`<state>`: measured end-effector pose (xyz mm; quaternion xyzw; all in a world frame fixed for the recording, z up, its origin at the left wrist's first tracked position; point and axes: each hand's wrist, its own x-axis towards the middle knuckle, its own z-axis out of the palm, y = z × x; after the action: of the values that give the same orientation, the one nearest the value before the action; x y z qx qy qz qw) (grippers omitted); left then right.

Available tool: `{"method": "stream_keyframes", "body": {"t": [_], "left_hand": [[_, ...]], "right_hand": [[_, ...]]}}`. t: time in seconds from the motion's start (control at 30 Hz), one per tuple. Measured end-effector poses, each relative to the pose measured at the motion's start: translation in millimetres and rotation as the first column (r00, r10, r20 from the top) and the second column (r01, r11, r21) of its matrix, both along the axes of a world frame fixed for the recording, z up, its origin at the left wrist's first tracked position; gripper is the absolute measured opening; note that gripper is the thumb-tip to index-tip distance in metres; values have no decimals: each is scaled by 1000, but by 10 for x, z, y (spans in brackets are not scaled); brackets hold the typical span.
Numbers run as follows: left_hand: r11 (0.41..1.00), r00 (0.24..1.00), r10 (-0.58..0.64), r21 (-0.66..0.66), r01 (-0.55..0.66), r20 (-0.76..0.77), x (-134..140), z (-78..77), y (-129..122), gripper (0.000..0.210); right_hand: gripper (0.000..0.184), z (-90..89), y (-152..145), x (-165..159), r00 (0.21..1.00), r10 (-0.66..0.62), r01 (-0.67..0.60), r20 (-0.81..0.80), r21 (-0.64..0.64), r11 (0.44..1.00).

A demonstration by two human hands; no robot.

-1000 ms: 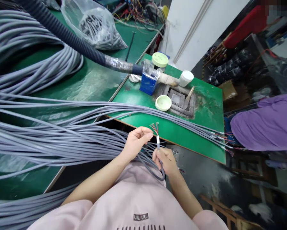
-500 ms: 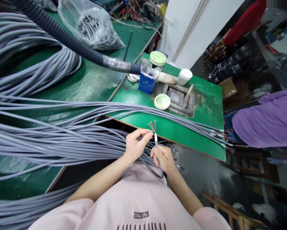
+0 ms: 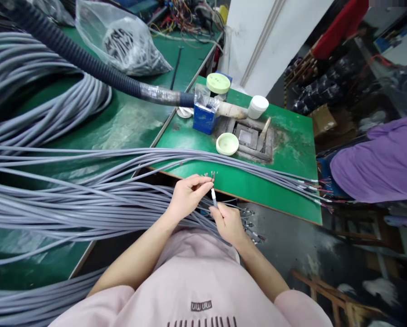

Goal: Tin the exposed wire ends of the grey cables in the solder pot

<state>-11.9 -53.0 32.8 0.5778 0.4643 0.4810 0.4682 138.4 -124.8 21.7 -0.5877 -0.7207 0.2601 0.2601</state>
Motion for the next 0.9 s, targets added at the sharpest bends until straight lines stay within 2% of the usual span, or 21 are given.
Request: {"method": "stream_keyframes", "body": {"t": [0.17, 0.33, 0.43, 0.5, 0.53, 0.6, 0.7, 0.77, 0.8, 0.9], "left_hand": [[981, 993, -115, -154, 117, 21, -80, 10, 82, 20], [962, 976, -218, -173, 211, -25, -113, 52, 149, 21], [982, 970, -188, -23, 186, -152, -88, 65, 125, 16], [974, 958, -96, 174, 147, -270, -49, 59, 82, 11], [951, 947, -43, 277, 136, -319, -24, 52, 56, 9], [887, 926, 40, 439, 140, -376, 30, 31, 1, 8], [799, 920, 81, 577, 171, -384, 115, -13, -83, 7], [736, 921, 83, 647, 200, -380, 168, -45, -141, 4], [702, 922, 87, 679, 212, -377, 191, -63, -168, 3], [621, 924, 107, 750, 227, -368, 241, -120, -236, 6]], "right_hand": [[37, -56, 6, -2, 986, 1, -20, 170, 107, 994], [37, -68, 14, -11, 967, 3, -29, 256, 97, 995], [38, -41, 30, 6, 986, 2, -6, 168, 21, 1000], [39, -24, 46, 27, 1000, -9, 9, 0, -78, 997], [40, -21, 55, 39, 992, -18, -1, -123, -153, 988], [42, -30, 74, 60, 910, -81, -62, -406, -326, 943], [56, -75, 112, 72, 640, -270, -196, -719, -492, 848], [66, -105, 144, 70, 472, -356, -263, -806, -514, 816], [68, -113, 160, 70, 415, -372, -290, -830, -508, 811], [59, -99, 200, 77, 330, -379, -308, -865, -478, 822]]}}
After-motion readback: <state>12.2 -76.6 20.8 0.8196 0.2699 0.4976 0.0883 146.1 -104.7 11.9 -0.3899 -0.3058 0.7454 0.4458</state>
